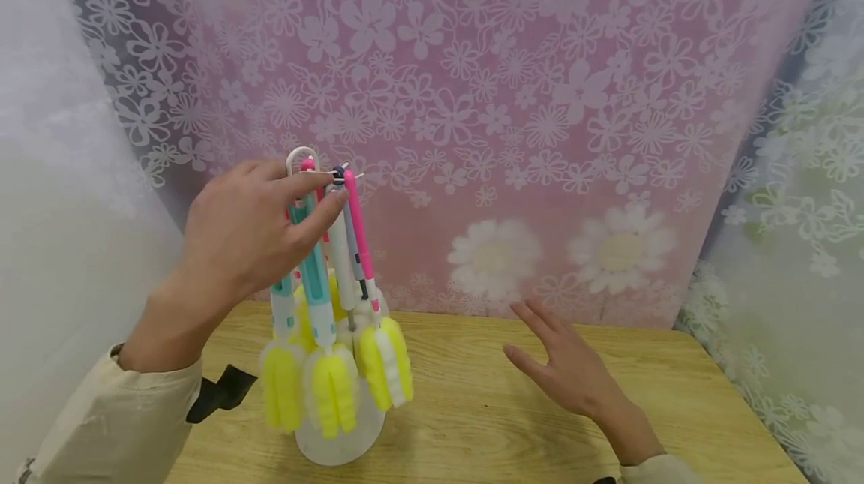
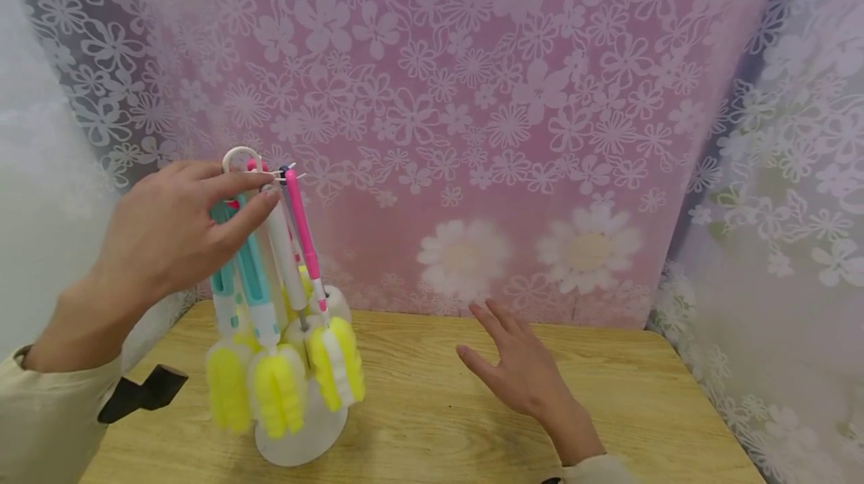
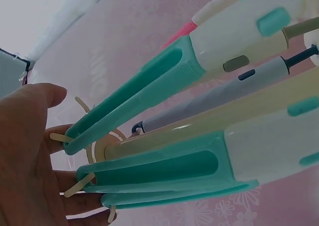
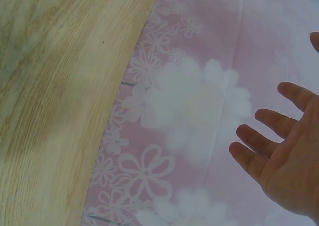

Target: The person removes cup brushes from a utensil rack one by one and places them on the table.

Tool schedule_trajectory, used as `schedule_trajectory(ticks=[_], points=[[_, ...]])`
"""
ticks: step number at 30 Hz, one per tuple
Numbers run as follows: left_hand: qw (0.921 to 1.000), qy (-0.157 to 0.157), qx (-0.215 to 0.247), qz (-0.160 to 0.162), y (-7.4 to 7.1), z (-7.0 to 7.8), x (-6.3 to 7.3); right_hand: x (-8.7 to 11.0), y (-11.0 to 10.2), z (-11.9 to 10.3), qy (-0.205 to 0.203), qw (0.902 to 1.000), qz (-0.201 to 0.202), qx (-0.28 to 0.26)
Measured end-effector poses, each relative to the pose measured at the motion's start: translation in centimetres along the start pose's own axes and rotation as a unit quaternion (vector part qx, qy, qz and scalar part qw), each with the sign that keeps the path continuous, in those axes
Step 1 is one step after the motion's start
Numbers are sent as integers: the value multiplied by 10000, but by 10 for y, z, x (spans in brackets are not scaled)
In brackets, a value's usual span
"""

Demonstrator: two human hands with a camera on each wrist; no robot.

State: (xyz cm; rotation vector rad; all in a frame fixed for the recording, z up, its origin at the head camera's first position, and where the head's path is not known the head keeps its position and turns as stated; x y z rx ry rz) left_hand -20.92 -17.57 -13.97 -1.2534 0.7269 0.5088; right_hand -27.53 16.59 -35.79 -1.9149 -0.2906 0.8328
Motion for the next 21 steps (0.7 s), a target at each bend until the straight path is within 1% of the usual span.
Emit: schedule_trajectory(ticks=[4, 8, 11, 14, 16, 17, 19, 21], points=[[9998, 156, -62, 92, -1, -3, -2, -3, -1, -9, 1, 10000, 71, 7], [9997, 222, 25, 44, 2, -6, -3, -11, 1, -23, -80, 9997, 168, -159], [9991, 242, 335, 50, 5, -7, -3, -19, 3, -36, -146, 9985, 254, -453], [9977, 252, 619, 129, 7, -9, -3, -28, 4, -50, -240, 9950, 387, -890], [9969, 269, 717, 173, 8, -9, -2, -35, 5, -59, -333, 9900, 511, -1269], [9968, 313, 707, 212, 9, -9, -2, -39, 5, -64, -414, 9860, 562, -1512], [9965, 418, 664, 279, 10, -8, -1, -45, 6, -73, -587, 9754, 631, -2030], [9958, 553, 620, 384, 10, -8, 0, -52, 8, -82, -742, 9620, 646, -2547]])
Point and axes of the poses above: each hand's wrist, its own x-axis away from the middle knuckle, its own y-axis out of the palm, z = x × y, the point moved 4 cm from there along -x, towards the middle knuckle, and after that the axes turned 12 degrees about -y, right-handed, at the moved point
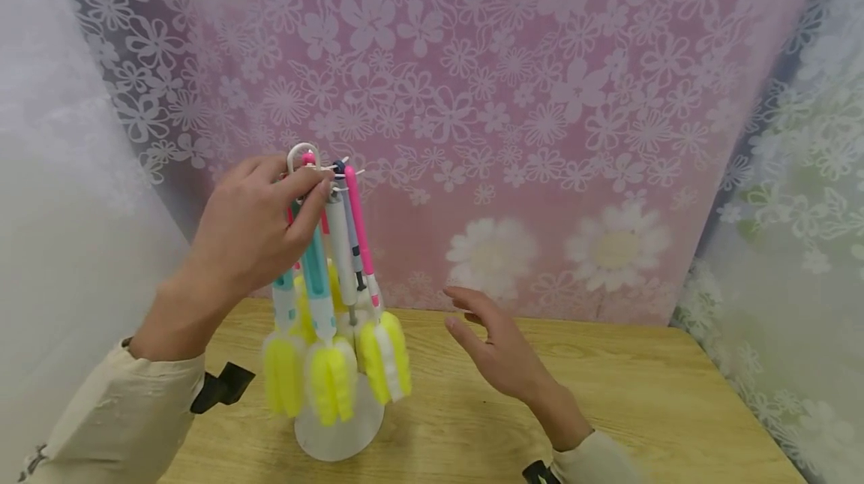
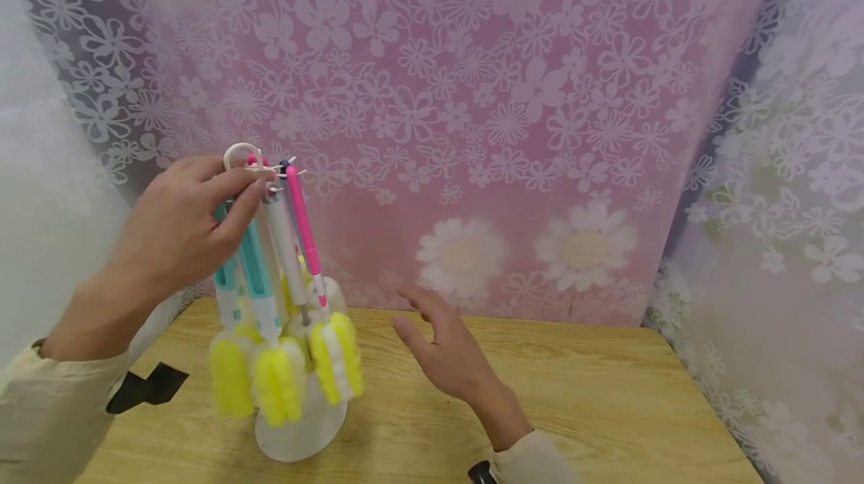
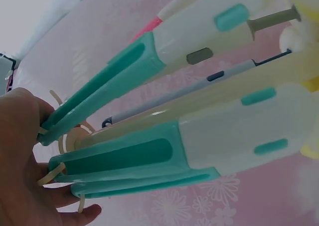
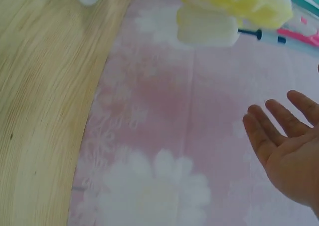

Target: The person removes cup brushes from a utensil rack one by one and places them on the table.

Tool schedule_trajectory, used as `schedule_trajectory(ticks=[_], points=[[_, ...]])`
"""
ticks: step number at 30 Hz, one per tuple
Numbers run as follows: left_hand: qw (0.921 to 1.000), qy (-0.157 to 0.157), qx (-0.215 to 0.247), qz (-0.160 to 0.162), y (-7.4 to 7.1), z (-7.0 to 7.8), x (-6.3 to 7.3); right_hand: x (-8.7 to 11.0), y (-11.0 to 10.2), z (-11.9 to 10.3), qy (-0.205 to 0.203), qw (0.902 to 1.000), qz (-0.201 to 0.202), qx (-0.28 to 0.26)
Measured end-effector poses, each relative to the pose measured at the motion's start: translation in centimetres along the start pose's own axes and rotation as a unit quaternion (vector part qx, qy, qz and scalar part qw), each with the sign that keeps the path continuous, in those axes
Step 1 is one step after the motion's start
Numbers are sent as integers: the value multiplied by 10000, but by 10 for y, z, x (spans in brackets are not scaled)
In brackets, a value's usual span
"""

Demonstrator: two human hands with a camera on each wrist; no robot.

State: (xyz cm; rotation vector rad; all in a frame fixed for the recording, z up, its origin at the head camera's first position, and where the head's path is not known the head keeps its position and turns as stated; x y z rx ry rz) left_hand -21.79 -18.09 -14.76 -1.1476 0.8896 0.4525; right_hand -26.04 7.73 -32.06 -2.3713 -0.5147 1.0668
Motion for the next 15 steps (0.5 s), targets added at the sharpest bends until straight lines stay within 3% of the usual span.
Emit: schedule_trajectory(ticks=[5, 11, 15], points=[[9995, 180, -35, 257, 3, 0, 0, -20, 18, -14, -73, 9952, 132, -971], [9978, 160, 109, 635, 6, 0, 1, -47, 39, -32, -120, 9802, 364, -1945], [9970, 19, 139, 756, 6, -2, 2, -60, 47, -36, -120, 9766, 510, -2087]])
Point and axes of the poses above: each hand's wrist, its own x-axis away from the middle knuckle, its own y-axis out of the palm, z = x × y, the point moved 4 cm from there along -x, towards the middle knuckle, and after that the axes turned 12 degrees about -y, right-handed, at the moved point
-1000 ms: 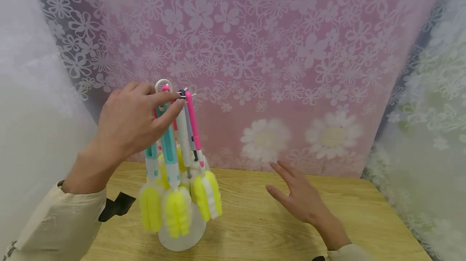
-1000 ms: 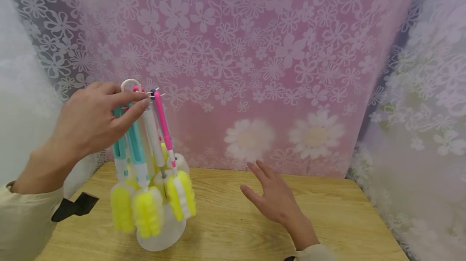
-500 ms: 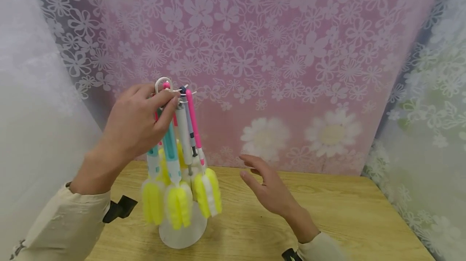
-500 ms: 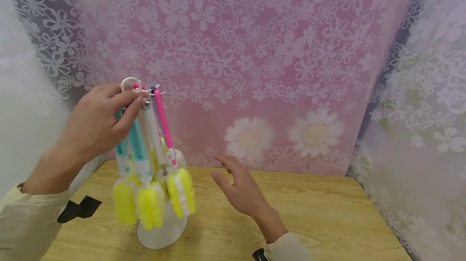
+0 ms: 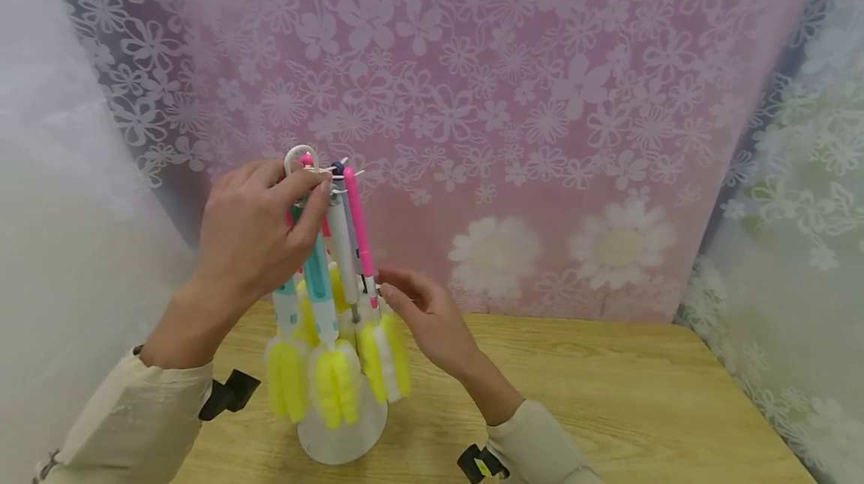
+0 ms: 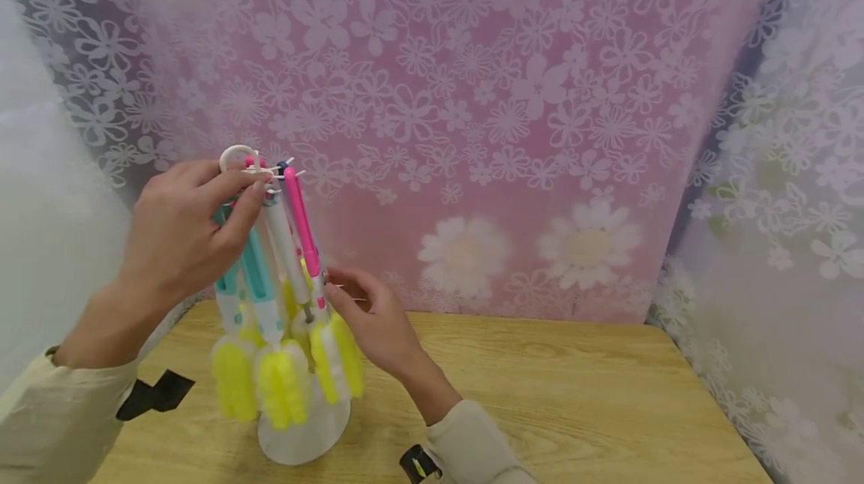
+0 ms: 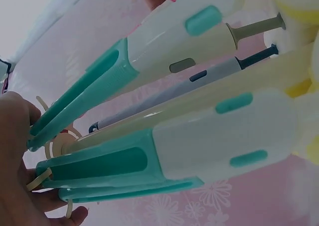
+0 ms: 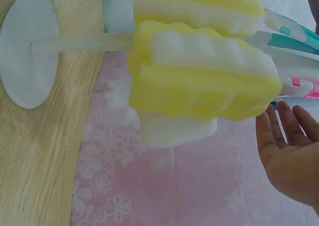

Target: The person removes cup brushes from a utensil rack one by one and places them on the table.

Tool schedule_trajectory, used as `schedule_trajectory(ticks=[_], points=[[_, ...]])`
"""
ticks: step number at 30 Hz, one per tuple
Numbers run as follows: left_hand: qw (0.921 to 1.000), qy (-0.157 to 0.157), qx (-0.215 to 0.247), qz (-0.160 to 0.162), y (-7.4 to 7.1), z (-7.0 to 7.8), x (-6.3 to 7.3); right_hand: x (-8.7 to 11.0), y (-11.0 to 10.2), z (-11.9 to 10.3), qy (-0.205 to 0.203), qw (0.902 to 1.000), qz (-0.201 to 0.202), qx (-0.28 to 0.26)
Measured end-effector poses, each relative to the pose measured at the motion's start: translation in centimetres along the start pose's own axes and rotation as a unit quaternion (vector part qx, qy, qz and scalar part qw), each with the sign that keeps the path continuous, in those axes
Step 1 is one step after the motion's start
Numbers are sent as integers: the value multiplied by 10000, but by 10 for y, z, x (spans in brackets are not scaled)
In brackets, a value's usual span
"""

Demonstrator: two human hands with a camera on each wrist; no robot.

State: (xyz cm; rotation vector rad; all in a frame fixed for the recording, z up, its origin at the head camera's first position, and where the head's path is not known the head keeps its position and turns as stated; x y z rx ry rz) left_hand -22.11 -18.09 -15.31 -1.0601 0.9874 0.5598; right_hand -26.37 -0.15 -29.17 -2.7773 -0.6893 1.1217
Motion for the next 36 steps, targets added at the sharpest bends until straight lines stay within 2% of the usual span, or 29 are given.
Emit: schedule_trajectory(ticks=[4, 10, 28, 36], points=[[9998, -140, 7, 160, 1, 0, 1, -6, 3, 6, 109, 9998, 145, -123], [9987, -119, 88, 482, 5, 4, 1, -10, 7, 9, -4, 9987, 220, -468], [9980, -84, 163, 598, 3, 3, 1, -13, 9, 5, 22, 9995, 314, 13], [9978, -71, 155, 636, 4, 3, 1, -9, 4, 1, 87, 9991, 413, 4]])
Point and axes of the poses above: each hand's wrist, its own x-axis away from the middle knuckle, its own y-axis out of the palm, z = x × y, the point moved 4 cm from there along -x, towards the middle knuckle, and after that the axes turned 12 degrees about -y, right-handed, at the moved point
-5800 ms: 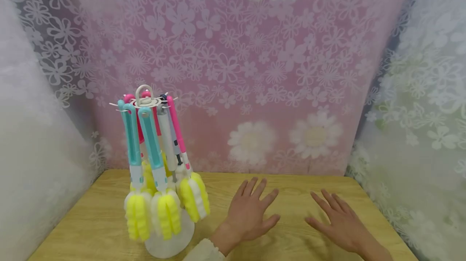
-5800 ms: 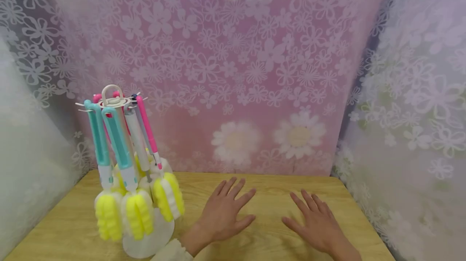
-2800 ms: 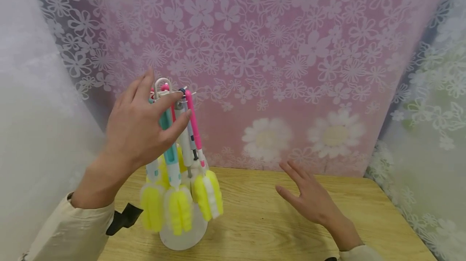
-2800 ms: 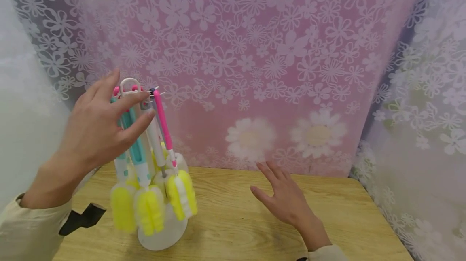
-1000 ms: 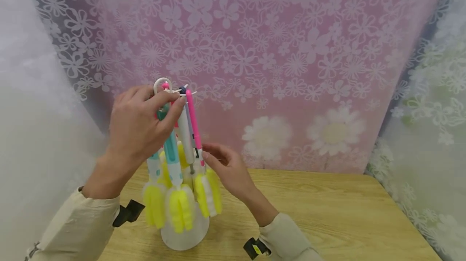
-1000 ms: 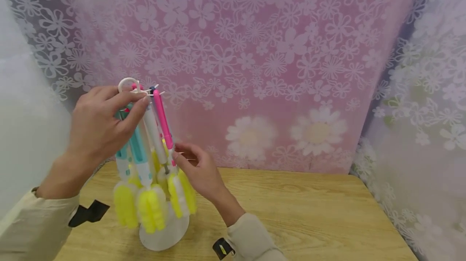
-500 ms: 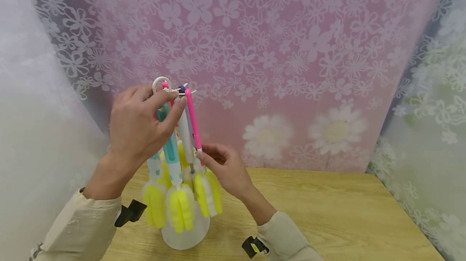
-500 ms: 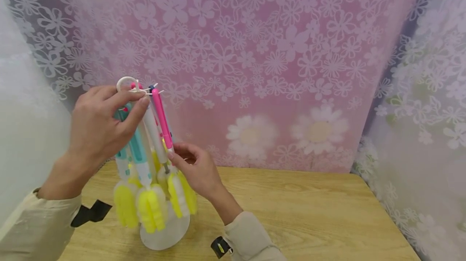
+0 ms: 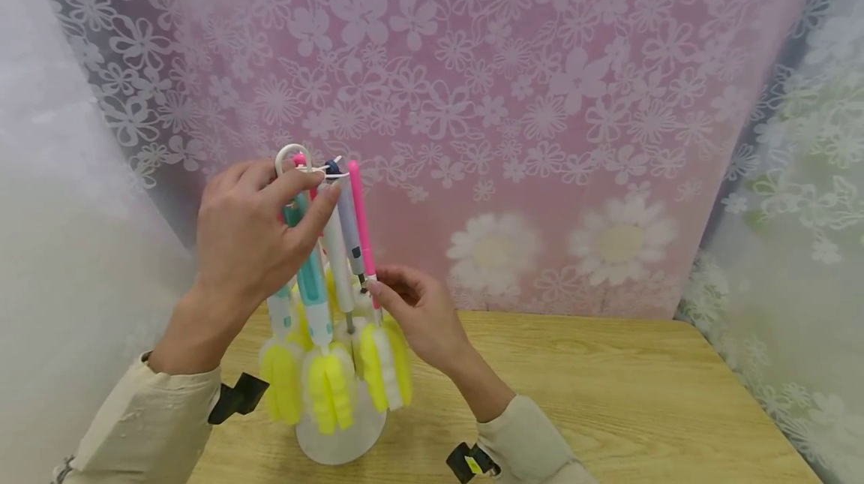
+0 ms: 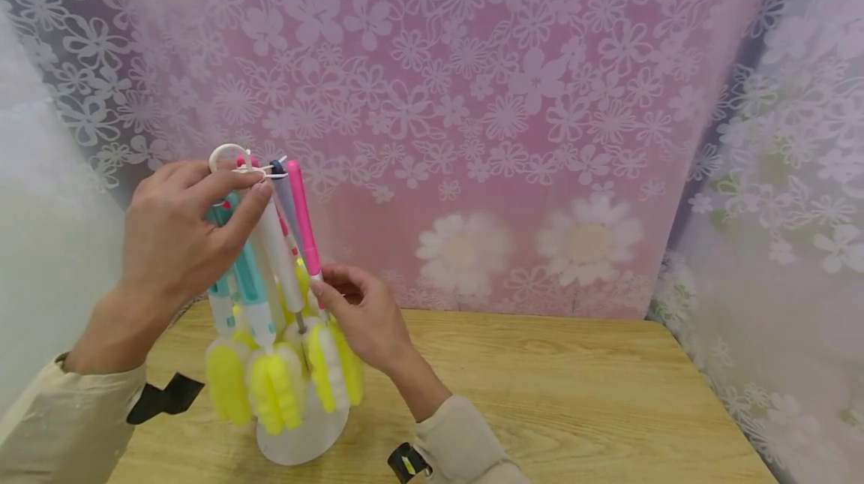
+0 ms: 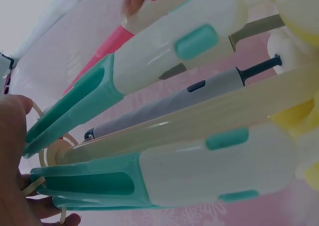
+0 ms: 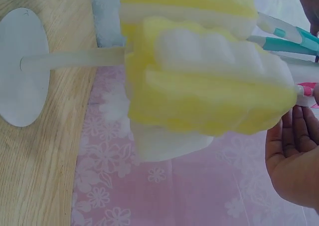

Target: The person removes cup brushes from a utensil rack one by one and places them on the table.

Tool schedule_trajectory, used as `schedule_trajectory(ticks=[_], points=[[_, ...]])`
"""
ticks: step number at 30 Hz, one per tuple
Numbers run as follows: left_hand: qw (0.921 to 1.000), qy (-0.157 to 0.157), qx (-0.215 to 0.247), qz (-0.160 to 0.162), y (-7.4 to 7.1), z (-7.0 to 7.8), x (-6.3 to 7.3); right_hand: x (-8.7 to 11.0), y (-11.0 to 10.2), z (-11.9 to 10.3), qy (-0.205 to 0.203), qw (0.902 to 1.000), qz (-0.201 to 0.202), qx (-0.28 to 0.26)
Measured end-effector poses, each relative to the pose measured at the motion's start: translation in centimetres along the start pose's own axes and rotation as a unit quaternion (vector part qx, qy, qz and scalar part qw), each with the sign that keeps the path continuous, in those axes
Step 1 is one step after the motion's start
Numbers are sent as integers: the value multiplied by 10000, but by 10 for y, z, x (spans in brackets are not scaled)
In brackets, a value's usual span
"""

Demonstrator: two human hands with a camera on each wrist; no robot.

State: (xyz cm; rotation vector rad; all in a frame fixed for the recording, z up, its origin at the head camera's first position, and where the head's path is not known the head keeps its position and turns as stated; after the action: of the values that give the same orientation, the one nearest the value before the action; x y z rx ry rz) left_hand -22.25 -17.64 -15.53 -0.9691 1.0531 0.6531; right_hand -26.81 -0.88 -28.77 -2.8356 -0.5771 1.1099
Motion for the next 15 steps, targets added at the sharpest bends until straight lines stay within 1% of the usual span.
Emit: schedule_trajectory(ticks=[7, 12, 15], points=[[10000, -44, -17, 17, 1, -1, 1, 5, -15, 4, 221, 9993, 284, -46], [9999, -42, 17, 142, 2, 1, 0, 7, -29, 6, 281, 9981, 551, -24], [9996, -54, 57, 257, 3, 0, 1, 10, -36, 9, 308, 9974, 647, -80]])
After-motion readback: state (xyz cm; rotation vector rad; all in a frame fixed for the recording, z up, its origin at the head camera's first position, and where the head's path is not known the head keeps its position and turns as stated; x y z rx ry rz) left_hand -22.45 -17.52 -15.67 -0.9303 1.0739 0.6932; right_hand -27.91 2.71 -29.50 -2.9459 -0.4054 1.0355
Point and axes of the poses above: each hand's wrist, its own x-axis away from the middle knuckle, its own y-axis out of the palm, z = x × y, the point moved 4 cm from there along -x, towards the middle knuckle, and after that the axes turned 12 degrees about -y, right-handed, at the moved point
